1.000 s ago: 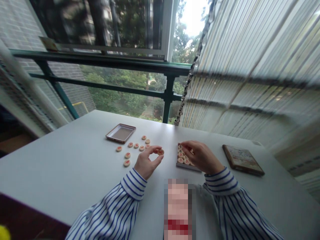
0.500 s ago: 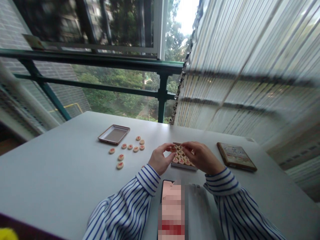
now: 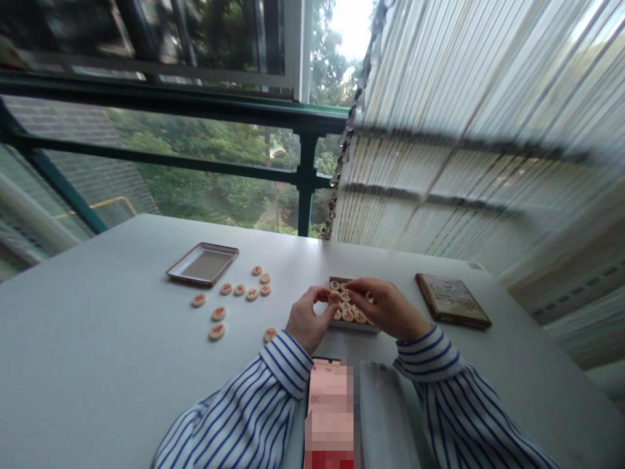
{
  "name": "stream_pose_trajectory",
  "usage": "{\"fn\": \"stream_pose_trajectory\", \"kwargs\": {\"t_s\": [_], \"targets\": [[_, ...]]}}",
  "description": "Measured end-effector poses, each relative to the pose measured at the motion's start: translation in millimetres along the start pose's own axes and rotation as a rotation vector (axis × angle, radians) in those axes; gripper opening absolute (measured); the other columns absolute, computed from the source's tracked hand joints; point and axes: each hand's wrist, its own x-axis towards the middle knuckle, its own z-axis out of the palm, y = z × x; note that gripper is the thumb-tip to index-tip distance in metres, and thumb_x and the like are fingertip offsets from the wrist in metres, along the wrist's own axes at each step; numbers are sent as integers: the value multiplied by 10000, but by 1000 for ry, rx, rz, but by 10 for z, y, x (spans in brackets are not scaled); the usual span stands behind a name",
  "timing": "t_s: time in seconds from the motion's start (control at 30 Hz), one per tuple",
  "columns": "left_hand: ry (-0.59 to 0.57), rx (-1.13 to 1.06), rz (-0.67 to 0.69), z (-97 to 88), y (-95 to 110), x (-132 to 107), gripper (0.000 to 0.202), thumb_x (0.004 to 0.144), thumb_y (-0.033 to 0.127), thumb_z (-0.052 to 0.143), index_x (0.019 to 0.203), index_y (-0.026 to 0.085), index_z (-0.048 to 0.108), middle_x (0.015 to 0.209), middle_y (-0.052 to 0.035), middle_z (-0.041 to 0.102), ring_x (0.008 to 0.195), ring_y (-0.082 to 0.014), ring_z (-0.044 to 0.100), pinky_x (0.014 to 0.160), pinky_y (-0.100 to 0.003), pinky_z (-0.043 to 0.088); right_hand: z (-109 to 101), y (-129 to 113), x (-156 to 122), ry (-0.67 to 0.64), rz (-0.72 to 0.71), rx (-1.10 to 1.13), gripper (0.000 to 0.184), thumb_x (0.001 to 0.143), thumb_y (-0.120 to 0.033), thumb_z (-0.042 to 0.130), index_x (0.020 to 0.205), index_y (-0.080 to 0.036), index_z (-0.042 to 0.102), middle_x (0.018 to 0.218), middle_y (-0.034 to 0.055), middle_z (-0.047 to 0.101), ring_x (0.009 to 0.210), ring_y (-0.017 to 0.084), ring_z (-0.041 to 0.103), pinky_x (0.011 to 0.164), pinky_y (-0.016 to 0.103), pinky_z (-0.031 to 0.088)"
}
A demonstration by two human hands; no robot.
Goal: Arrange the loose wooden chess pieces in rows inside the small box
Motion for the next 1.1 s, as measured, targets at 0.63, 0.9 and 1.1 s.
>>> {"fn": "stream_pose_trajectory", "kwargs": {"t_s": [0.63, 0.9, 1.1], "targets": [[10, 22, 65, 19, -78, -76, 277, 716, 201, 602, 990, 188, 558, 847, -24, 672, 796, -143, 625, 768, -289, 476, 118, 15, 2, -59, -27, 115, 207, 830, -256, 475, 929, -179, 640, 807, 40, 658, 675, 118, 572, 603, 223, 433], [-6, -26, 34, 12, -85, -64, 212, 725, 216, 595, 930, 171, 570, 851, -27, 662, 794, -134, 619, 758, -272, 479, 144, 16, 4, -53, -26, 150, 193, 825, -238, 481, 909, -186, 647, 802, 25, 668, 662, 105, 570, 604, 212, 423], [-11, -63, 18, -2, -72, -68, 222, 737, 248, 590, 949, 186, 603, 858, -30, 675, 796, -145, 624, 748, -277, 483, 144, 17, 2, -61, -24, 146, 201, 830, -239, 470, 919, -186, 643, 800, 28, 662, 657, 108, 560, 600, 216, 422]]}}
